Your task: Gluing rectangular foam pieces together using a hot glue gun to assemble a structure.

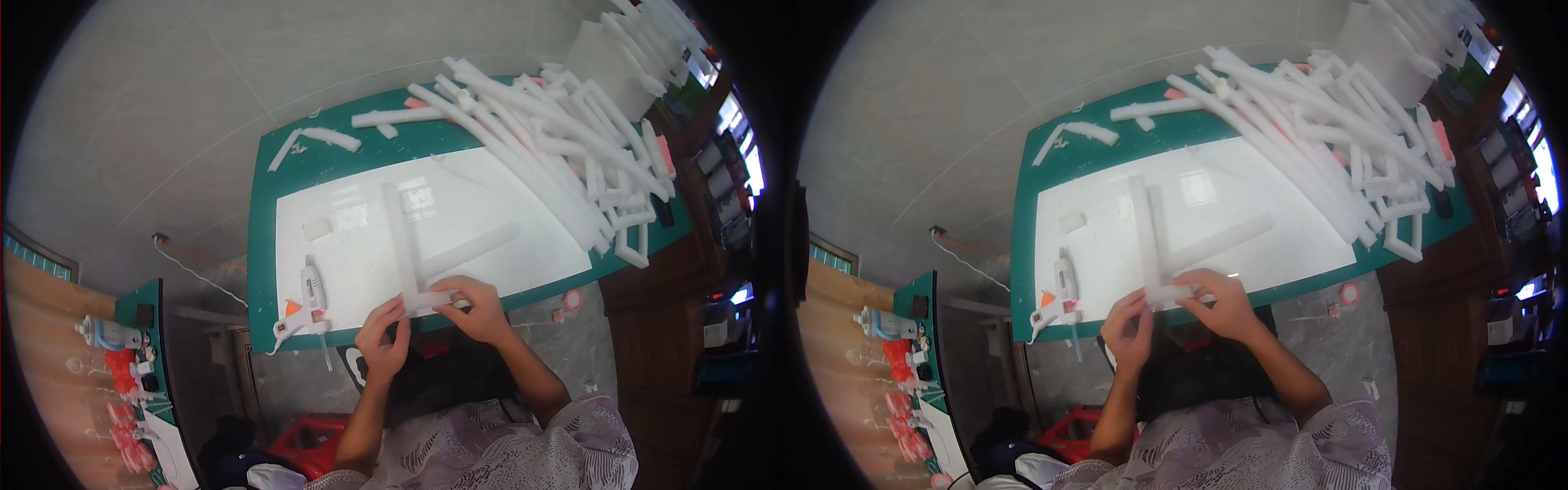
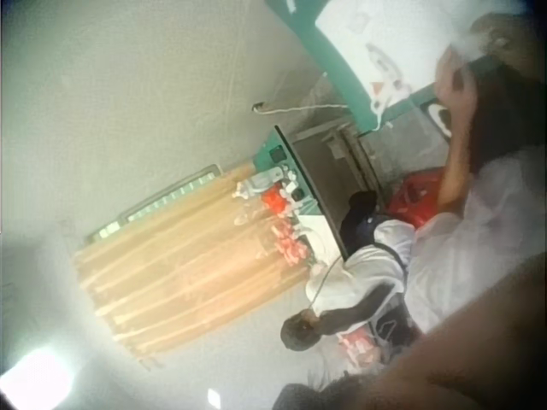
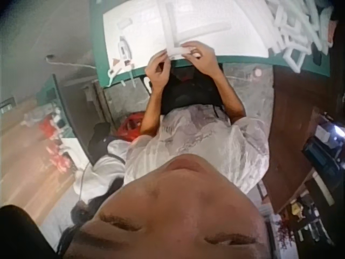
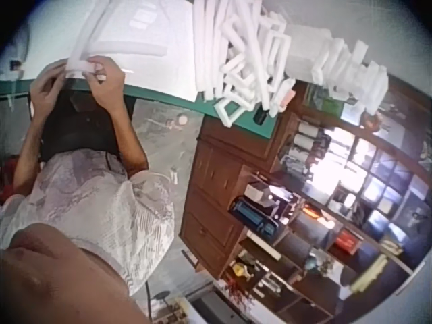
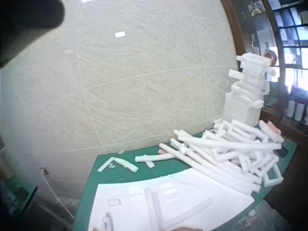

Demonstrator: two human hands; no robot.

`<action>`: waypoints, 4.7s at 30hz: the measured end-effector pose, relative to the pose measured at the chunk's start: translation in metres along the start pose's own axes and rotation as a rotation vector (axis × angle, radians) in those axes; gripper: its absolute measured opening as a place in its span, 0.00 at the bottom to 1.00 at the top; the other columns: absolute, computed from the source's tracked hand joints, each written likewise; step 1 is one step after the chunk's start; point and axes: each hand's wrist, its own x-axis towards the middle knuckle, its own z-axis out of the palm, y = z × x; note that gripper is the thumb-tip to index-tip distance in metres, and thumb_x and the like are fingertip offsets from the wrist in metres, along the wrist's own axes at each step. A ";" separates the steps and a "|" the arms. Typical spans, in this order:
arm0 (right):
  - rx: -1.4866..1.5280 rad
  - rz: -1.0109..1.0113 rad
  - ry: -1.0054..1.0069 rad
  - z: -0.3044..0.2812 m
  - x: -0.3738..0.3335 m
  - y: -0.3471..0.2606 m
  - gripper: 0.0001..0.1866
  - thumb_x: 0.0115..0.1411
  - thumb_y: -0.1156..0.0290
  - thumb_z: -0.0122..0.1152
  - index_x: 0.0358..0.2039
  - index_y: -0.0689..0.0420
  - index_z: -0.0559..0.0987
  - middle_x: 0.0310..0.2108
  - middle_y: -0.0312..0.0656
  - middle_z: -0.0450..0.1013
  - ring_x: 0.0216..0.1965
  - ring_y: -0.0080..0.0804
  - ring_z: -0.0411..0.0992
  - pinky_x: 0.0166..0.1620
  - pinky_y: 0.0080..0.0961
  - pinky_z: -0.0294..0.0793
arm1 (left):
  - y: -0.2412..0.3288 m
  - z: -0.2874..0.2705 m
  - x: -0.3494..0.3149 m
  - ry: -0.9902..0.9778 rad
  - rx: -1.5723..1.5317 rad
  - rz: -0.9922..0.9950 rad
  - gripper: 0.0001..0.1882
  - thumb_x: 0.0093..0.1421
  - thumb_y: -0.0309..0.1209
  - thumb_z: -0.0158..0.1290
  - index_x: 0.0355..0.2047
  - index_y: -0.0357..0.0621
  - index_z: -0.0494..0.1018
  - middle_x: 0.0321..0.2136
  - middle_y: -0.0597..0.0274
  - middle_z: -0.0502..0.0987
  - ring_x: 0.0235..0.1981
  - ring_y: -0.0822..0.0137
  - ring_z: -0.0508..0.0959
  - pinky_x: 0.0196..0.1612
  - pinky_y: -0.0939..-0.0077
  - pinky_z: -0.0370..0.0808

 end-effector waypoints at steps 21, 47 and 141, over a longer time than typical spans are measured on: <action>-0.058 0.046 -0.028 0.007 0.000 0.006 0.17 0.53 0.77 0.68 0.46 0.58 0.80 0.44 0.44 0.78 0.37 0.33 0.79 0.40 0.26 0.80 | -0.008 -0.005 -0.001 0.010 0.086 0.050 0.09 0.55 0.14 0.54 0.37 0.28 0.78 0.41 0.41 0.80 0.43 0.53 0.81 0.50 0.65 0.76; 0.032 0.005 -0.064 0.001 -0.005 0.006 0.17 0.59 0.71 0.65 0.49 0.54 0.78 0.44 0.42 0.77 0.37 0.33 0.77 0.42 0.27 0.78 | -0.023 -0.001 -0.013 0.056 0.114 0.056 0.08 0.59 0.17 0.51 0.39 0.24 0.75 0.44 0.41 0.77 0.45 0.54 0.78 0.51 0.62 0.75; 0.566 0.168 0.001 0.015 -0.008 -0.016 0.19 0.55 0.84 0.65 0.46 0.64 0.70 0.46 0.45 0.73 0.52 0.30 0.71 0.55 0.26 0.71 | 0.035 0.027 0.003 0.033 0.395 0.302 0.41 0.44 0.23 0.71 0.57 0.44 0.61 0.57 0.42 0.64 0.57 0.45 0.68 0.57 0.55 0.69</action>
